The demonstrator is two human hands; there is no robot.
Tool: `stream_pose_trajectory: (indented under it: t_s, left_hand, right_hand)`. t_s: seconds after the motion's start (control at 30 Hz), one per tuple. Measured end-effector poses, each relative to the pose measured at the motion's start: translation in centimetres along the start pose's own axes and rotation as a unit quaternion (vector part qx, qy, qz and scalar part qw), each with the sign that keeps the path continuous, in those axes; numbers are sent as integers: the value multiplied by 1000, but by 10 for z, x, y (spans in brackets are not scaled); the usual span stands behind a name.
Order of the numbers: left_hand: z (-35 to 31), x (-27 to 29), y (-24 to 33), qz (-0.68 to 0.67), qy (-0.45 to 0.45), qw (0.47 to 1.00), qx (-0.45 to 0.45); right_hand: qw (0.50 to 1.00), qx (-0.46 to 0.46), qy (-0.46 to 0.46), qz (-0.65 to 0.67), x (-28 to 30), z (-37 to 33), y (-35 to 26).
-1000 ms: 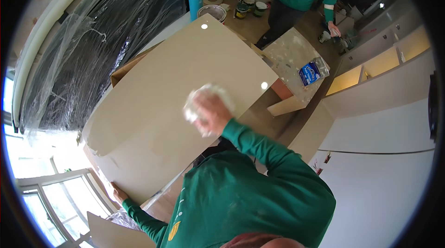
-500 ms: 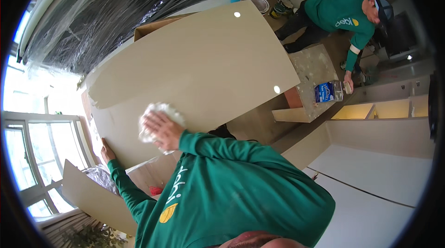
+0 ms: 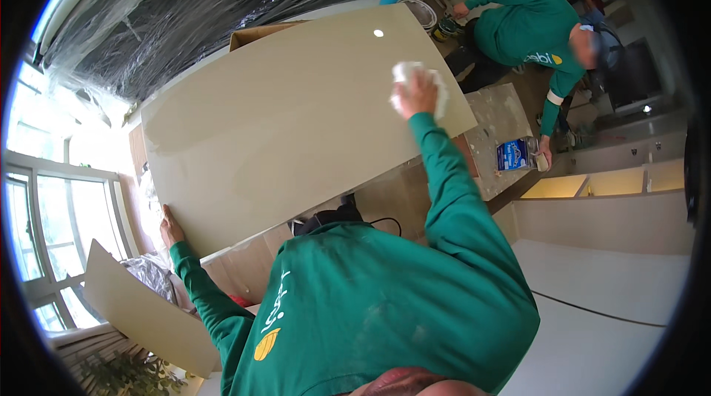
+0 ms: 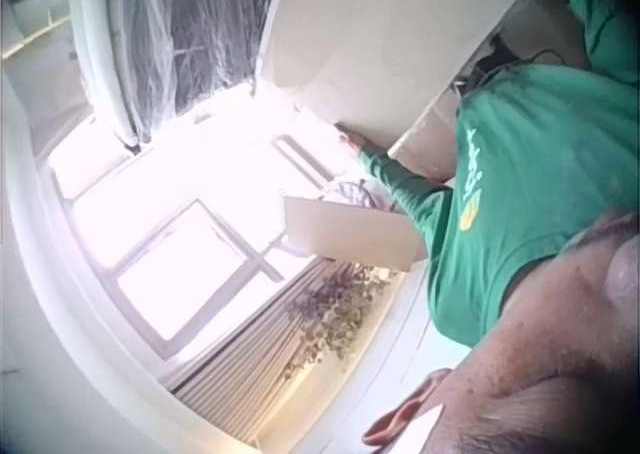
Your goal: The person rubs a board with their hands, pours liquid from a blue container onto a white cloth, and wipes the surface of the board with the cloth.
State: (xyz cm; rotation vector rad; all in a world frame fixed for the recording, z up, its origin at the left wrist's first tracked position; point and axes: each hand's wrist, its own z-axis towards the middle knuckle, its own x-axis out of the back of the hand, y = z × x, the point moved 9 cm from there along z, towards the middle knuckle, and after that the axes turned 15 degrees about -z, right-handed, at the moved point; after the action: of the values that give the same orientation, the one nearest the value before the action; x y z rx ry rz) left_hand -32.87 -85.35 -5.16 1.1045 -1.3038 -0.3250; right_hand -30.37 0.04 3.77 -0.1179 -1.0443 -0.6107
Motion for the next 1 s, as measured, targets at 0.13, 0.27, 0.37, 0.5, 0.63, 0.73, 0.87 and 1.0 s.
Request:
stream_pose_trajectory:
  t_s: [0.13,0.27,0.37,0.5,0.63,0.73,0.87,1.0]
  left_hand:
    - [9,2,-16,0,-53,996,67]
    - [2,2,-14,-58,-11,998,-20]
    - [-5,2,-23,-99,-20,995,27]
    - [1,-19,-1,-60,-50,996,37]
    - [20,20,-17,-62,30,989,-130]
    - [8,-15,-8,-27,-52,998,-1]
    - [18,21,-25,-12,-1,996,-92]
    - [17,-11,-29,-44,-67,997,0]
  right_hand:
    - [894,230,-6,385,161,-115,-229]
    - [872,296,-66,384,199,-169,-268]
    - [939,191,-11,286,161,-110,-138]
    - [995,-71,-48,-40,26,-60,114]
    - [984,-166,-54,-28,0,-49,114]
    - [990,25,-61,125,81,-85,-42]
    - [953,138,-86,255,145,-117,-125]
    - [994,-67,-70,58,64,-75,50]
